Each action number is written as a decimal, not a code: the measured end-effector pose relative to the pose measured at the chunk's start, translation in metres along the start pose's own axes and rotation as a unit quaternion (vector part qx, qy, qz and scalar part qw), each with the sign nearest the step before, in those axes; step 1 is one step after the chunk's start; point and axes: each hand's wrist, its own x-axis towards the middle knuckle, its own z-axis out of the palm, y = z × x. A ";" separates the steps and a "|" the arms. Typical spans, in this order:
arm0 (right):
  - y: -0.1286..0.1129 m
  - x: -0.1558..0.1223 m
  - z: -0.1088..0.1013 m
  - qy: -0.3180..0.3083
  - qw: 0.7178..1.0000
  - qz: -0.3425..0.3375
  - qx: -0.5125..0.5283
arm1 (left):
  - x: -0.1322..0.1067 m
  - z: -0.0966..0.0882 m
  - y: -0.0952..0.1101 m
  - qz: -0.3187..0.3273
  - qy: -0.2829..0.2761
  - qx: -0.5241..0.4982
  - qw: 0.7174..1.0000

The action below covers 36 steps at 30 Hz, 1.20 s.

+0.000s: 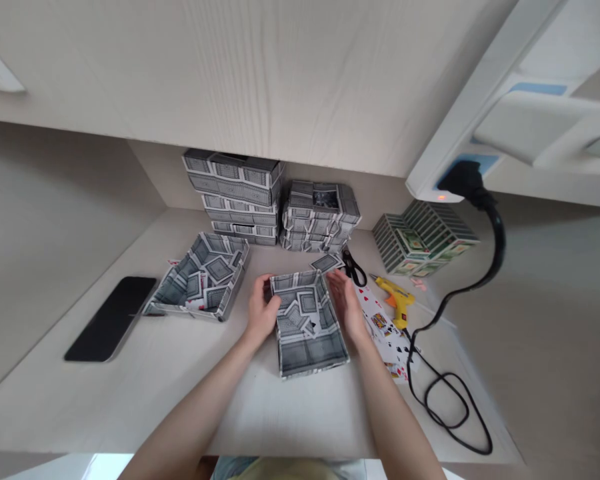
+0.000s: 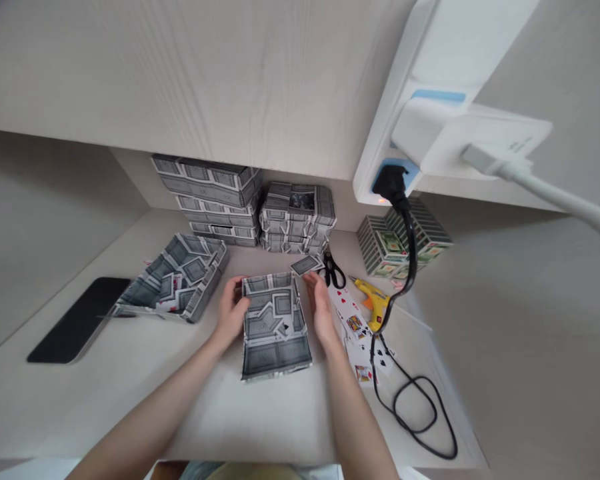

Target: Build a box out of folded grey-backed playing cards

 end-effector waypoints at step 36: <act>-0.019 -0.015 -0.001 0.016 0.998 -0.001 -0.054 | 0.009 -0.007 0.011 -0.124 -0.137 -0.229 0.956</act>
